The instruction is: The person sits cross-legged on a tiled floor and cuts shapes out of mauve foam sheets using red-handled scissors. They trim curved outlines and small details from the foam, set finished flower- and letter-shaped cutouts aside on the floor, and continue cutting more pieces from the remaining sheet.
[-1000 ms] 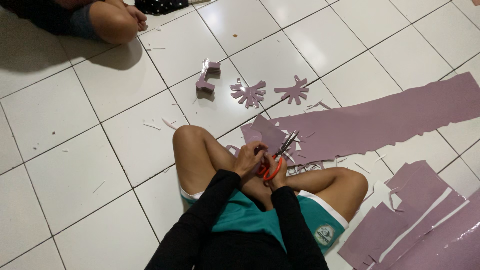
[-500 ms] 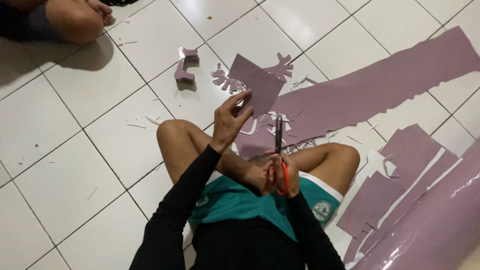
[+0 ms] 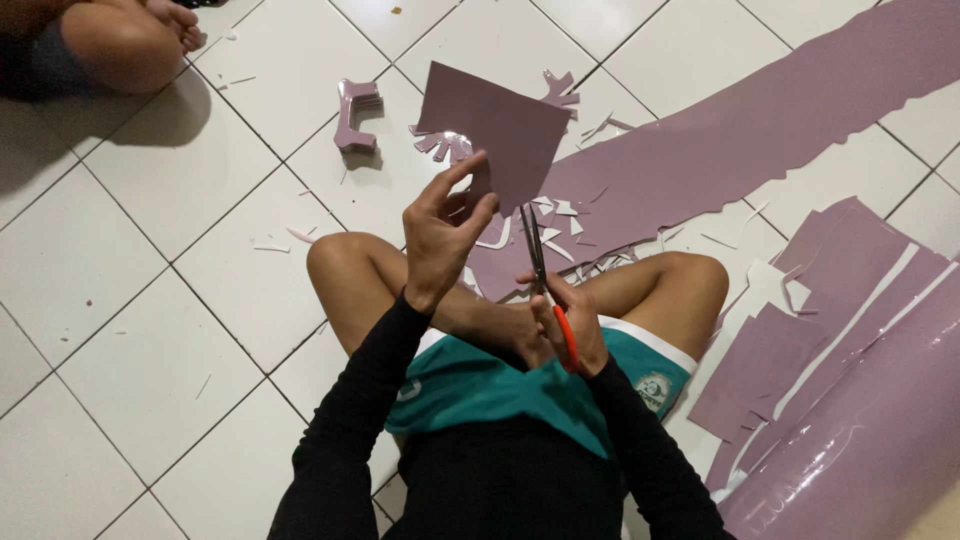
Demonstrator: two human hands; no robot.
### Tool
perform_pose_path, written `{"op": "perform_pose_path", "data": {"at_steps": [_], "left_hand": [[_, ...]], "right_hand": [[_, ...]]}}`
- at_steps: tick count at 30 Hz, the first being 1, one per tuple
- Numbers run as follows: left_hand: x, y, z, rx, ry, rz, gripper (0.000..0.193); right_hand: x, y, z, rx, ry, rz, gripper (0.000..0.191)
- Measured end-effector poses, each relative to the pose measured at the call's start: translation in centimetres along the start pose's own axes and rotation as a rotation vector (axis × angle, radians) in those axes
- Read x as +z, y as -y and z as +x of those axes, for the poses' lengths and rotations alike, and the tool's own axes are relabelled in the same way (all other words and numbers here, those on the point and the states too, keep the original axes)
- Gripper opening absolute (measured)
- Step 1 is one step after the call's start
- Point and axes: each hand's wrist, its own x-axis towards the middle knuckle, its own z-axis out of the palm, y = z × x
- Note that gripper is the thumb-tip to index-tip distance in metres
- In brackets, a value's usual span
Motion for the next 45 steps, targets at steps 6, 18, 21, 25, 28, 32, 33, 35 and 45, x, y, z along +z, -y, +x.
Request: {"op": "perform_pose_path", "data": {"at_steps": [6, 18, 21, 25, 28, 32, 33, 35, 45], "left_hand": [[0.8, -1.5, -1.0, -0.122, 0.051, 0.054, 0.051], [1.1, -2.6, -0.7, -0.052, 0.06, 0.112, 0.05], [1.1, -2.4, -0.7, -0.045, 0.068, 0.112, 0.049], [1.0, -1.9, -1.1, -0.081, 0.071, 0.102, 0.049], [0.9, -1.4, -1.1, -0.08, 0.092, 0.066, 0.047], [0.3, -0.6, 0.2, -0.147, 0.094, -0.288, 0.053], [0.1, -0.5, 0.6, -0.191, 0.12, -0.286, 0.054], [-0.3, -0.3, 0.8, -0.276, 0.176, -0.281, 0.057], [0.4, -0.2, -1.4, -0.185, 0.215, 0.022, 0.043]], "right_hand": [[-0.2, 1.7, 0.5, -0.089, 0.006, -0.003, 0.076], [0.1, 1.6, 0.5, -0.007, -0.034, 0.044, 0.069], [0.2, 1.2, 0.3, 0.061, -0.059, 0.072, 0.059], [0.5, 0.5, 0.2, 0.084, -0.077, 0.088, 0.046], [0.7, 0.3, 0.2, -0.002, -0.131, -0.03, 0.039], [0.7, 0.8, 0.1, -0.005, -0.14, -0.039, 0.033], [0.6, 1.0, 0.0, 0.03, -0.121, -0.034, 0.032], [0.4, 1.5, 0.0, 0.097, -0.086, -0.023, 0.03], [-0.3, 1.8, 1.1, 0.071, 0.087, 0.326, 0.035]]}}
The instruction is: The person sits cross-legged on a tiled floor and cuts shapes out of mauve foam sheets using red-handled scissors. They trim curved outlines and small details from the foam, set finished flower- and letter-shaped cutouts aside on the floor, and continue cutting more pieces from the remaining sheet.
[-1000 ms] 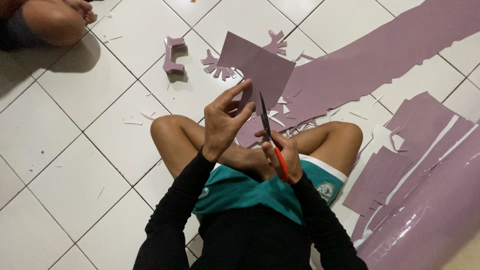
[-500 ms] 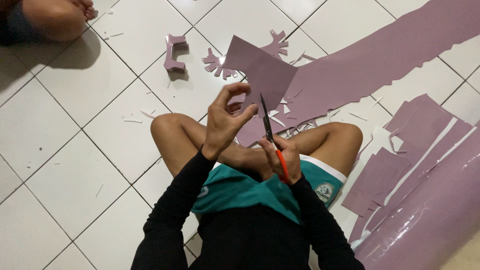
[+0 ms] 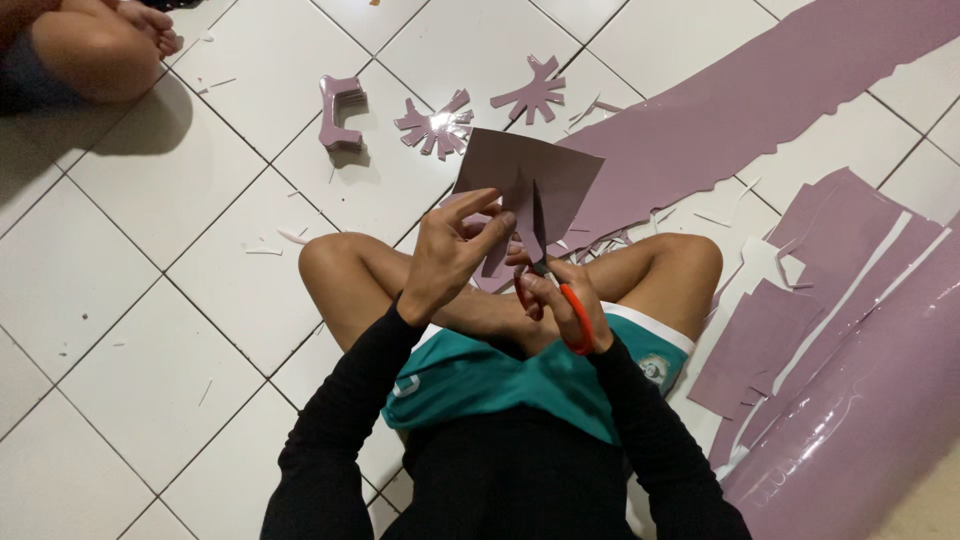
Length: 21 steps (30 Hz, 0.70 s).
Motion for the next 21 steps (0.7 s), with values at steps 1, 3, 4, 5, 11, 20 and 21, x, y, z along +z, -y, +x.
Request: {"op": "perform_pose_path", "data": {"at_steps": [1, 3, 4, 5, 11, 20, 21], "left_hand": [[0.0, 0.0, 0.1, 0.013, 0.002, -0.035, 0.044], [0.0, 0.0, 0.1, 0.001, 0.012, -0.068, 0.045], [0.0, 0.0, 0.1, -0.023, 0.019, -0.066, 0.047], [0.0, 0.1, 0.1, -0.046, 0.025, -0.065, 0.048], [0.9, 0.9, -0.5, -0.128, -0.042, -0.125, 0.047], [0.7, 2.0, -1.0, -0.377, -0.033, -0.728, 0.055], [-0.5, 1.8, -0.4, -0.283, -0.092, -0.656, 0.058]], "right_hand": [[-0.1, 0.0, 0.0, 0.011, 0.003, 0.01, 0.035], [-0.3, -0.1, -0.1, 0.031, 0.006, 0.031, 0.035], [-0.4, -0.1, -0.3, 0.04, 0.004, 0.042, 0.036], [-0.6, -0.2, -0.3, 0.047, 0.004, 0.052, 0.036], [-1.5, -0.9, -0.2, 0.142, 0.018, 0.073, 0.037], [-3.3, -4.1, -1.0, 0.211, 0.094, 0.355, 0.029], [-3.7, -4.7, -1.0, 0.183, 0.171, 0.38, 0.029]]}}
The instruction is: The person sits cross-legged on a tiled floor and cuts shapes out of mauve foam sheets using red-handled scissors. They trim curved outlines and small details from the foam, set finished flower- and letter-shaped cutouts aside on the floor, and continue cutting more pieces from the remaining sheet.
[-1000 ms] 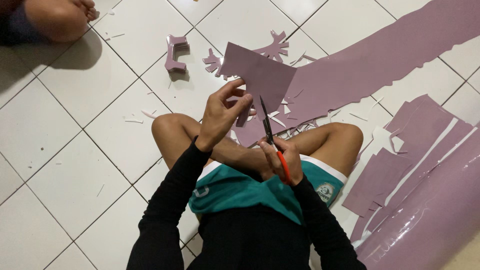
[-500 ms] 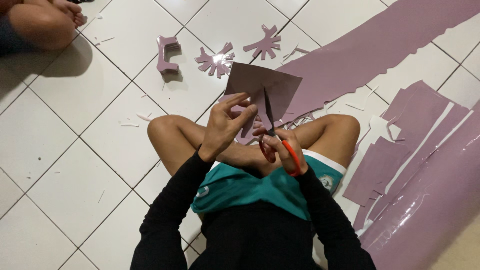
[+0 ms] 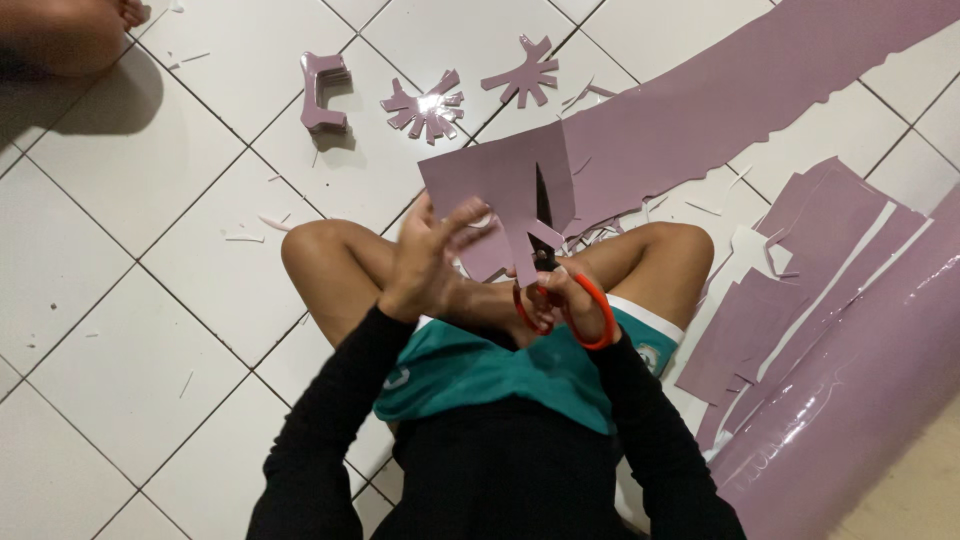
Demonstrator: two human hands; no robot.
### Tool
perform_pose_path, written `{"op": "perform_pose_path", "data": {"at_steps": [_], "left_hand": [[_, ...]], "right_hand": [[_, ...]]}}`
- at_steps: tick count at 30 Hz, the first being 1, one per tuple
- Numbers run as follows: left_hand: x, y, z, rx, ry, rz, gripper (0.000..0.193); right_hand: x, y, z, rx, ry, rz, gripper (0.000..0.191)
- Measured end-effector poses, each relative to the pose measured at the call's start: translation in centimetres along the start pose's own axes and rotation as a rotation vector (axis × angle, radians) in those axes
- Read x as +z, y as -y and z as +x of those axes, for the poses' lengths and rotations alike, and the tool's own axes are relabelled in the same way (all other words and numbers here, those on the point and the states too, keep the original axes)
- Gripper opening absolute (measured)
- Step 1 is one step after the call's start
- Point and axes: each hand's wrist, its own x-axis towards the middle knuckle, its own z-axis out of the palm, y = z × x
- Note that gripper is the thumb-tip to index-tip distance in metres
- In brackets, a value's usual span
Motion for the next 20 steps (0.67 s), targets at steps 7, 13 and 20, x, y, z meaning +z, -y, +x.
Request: {"op": "perform_pose_path", "data": {"at_steps": [7, 13, 20], "left_hand": [[-1.7, -8.0, 3.4, 0.196, 0.391, 0.738, 0.043], [-1.2, -5.3, 1.5, 0.075, 0.263, 0.384, 0.026], [-1.0, 2.4, -0.8, 0.034, 0.028, -0.164, 0.024]], "right_hand": [[-0.1, -0.3, -1.1, -0.009, 0.03, -0.172, 0.044], [1.8, 1.9, -0.3, -0.155, 0.101, -0.028, 0.055], [2.6, 2.9, 0.1, -0.042, -0.11, 0.032, 0.049]]}}
